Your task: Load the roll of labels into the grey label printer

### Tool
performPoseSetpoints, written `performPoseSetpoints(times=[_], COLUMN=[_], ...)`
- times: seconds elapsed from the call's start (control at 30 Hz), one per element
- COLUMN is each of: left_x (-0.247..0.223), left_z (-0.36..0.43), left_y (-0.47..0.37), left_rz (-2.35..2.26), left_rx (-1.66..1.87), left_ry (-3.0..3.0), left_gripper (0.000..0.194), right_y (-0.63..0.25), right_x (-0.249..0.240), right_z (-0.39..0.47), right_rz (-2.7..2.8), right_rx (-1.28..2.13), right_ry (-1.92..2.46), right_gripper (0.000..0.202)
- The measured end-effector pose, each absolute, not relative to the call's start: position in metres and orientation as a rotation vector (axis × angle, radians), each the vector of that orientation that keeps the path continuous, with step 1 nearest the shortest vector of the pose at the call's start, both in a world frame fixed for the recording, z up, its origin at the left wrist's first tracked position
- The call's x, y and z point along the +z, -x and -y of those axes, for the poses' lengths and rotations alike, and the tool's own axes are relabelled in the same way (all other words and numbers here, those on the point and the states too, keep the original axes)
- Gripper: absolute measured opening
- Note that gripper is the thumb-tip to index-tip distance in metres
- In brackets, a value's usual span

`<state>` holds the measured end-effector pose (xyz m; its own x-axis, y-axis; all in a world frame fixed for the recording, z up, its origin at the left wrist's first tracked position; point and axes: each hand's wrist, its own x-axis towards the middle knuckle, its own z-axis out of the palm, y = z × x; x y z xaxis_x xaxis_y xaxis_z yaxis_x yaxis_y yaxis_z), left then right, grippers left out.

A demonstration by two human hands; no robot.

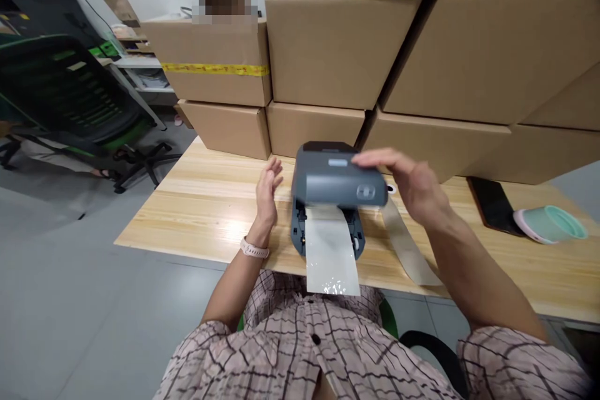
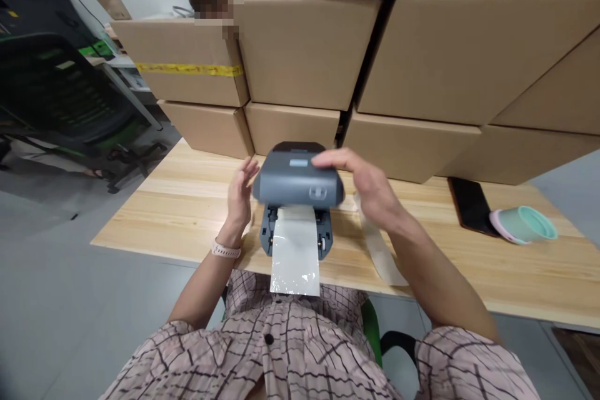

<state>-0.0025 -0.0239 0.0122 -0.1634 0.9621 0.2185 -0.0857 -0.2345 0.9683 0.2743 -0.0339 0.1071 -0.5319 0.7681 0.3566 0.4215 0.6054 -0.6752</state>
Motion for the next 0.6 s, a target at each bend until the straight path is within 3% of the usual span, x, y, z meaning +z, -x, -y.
performPoseSetpoints(times=[0.1, 0.27, 0.43, 0.6], left_x=[0.029, 0.036, 0.018, -0.002], left_z=[0.055, 0.098, 0.109, 0.111], left_y=[0.002, -0.001, -0.012, -0.024], left_rz=[-1.151, -0.951, -1.119, -1.131], left_rx=[1.755, 1.400, 1.440, 1.601], left_ry=[-1.537, -2.368, -2.448, -2.335], left_gripper=[0.047, 0.048, 0.041, 0.037], right_y=[-0.276, -0.268, -0.245, -0.222], right_x=[0.092, 0.067, 0.044, 0.011], right_z=[0.073, 0.104, 0.124, 0.126], right_rz=[2.258, 2.419, 2.282, 1.959], right_rx=[0.645, 0.310, 0.156, 0.134], right_ry=[0.784, 0.852, 0.960, 0.956], right_gripper=[0.053, 0.050, 0.049, 0.035])
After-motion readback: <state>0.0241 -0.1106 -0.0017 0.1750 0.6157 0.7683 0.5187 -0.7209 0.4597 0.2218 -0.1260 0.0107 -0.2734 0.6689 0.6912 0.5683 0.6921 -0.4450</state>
